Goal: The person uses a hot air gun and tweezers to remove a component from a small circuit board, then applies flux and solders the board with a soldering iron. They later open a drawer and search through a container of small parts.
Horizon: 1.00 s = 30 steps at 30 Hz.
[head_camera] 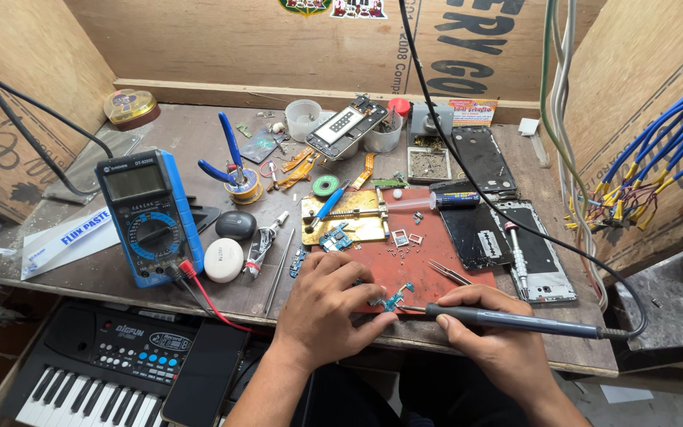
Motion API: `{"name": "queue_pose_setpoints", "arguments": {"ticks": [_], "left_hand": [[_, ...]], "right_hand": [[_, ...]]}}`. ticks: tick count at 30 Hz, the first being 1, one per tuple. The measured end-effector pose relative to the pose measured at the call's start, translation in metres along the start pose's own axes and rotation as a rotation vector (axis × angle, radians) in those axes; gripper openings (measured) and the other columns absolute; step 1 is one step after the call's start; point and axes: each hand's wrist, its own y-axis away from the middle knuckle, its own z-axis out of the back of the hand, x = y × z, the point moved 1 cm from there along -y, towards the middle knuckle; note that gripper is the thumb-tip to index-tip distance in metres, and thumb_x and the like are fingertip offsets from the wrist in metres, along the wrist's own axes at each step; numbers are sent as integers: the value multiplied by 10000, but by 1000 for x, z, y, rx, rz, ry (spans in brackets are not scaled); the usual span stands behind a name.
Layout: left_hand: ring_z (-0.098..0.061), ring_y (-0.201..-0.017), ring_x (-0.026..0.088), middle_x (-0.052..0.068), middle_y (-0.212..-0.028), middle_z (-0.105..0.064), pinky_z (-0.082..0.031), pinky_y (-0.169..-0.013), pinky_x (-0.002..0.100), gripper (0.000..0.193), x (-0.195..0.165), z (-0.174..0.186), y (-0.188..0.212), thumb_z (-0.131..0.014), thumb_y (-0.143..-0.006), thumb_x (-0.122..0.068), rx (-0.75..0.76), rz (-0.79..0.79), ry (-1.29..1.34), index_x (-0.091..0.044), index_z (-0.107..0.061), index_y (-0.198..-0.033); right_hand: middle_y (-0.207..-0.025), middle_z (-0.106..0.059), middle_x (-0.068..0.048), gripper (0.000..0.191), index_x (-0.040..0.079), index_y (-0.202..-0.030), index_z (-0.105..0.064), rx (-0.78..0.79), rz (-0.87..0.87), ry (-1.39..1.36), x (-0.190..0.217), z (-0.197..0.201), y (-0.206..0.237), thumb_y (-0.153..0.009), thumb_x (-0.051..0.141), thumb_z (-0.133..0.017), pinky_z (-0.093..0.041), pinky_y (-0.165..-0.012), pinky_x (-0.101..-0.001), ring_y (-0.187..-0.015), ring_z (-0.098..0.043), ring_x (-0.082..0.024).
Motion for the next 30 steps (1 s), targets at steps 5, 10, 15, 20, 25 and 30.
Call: {"name": "queue_pose_setpoints", "arguments": {"ticks": [5,10,15,20,25,30], "left_hand": [[-608,-1027,205,-27,-948,-669,-403,-948,392,260,0,-1,0,-860,-738,-377,6,2,0,-190,-766,-892],[-612,-1034,204,-25,-950,-669,-402,-952,391,265,0,0,0,-858,-741,-375,3,0,-1,-185,-766,-901],[-613,-1031,202,-24,-950,-671,-405,-952,393,265,0,0,0,-859,-740,-374,4,6,3,-183,-764,-897],[-608,-1029,210,-21,-951,-670,-407,-952,394,268,0,0,-1,-860,-728,-371,2,6,3,-184,-767,-897],[-611,-1023,202,-24,-948,-671,-404,-951,398,273,0,0,0,-864,-729,-377,16,10,3,-183,-767,-895],[-612,-1034,201,-25,-953,-670,-407,-951,392,276,0,0,-1,-862,-737,-377,11,7,-1,-182,-768,-908]], "right_hand": [[-857,-776,-73,201,-3,-988,-781,-6,-31,26,-2,0,0,-795,53,-788,-530,-633,-247,-721,-652,-86],[-869,-786,-71,200,1,-986,-780,-11,-44,24,-2,0,0,-795,58,-782,-548,-655,-242,-746,-678,-82],[-892,-798,-59,200,1,-988,-775,-9,-14,16,-1,0,0,-797,60,-779,-561,-675,-238,-769,-693,-75],[-881,-797,-56,205,2,-998,-772,-4,-11,13,-1,0,0,-803,63,-778,-557,-665,-237,-750,-679,-74],[-859,-786,-52,201,2,-993,-779,-5,-5,41,1,0,0,-802,62,-780,-537,-640,-232,-728,-660,-69],[-857,-783,-48,197,1,-988,-777,-7,-18,13,3,-1,0,-799,56,-777,-538,-616,-232,-707,-658,-66]]}}
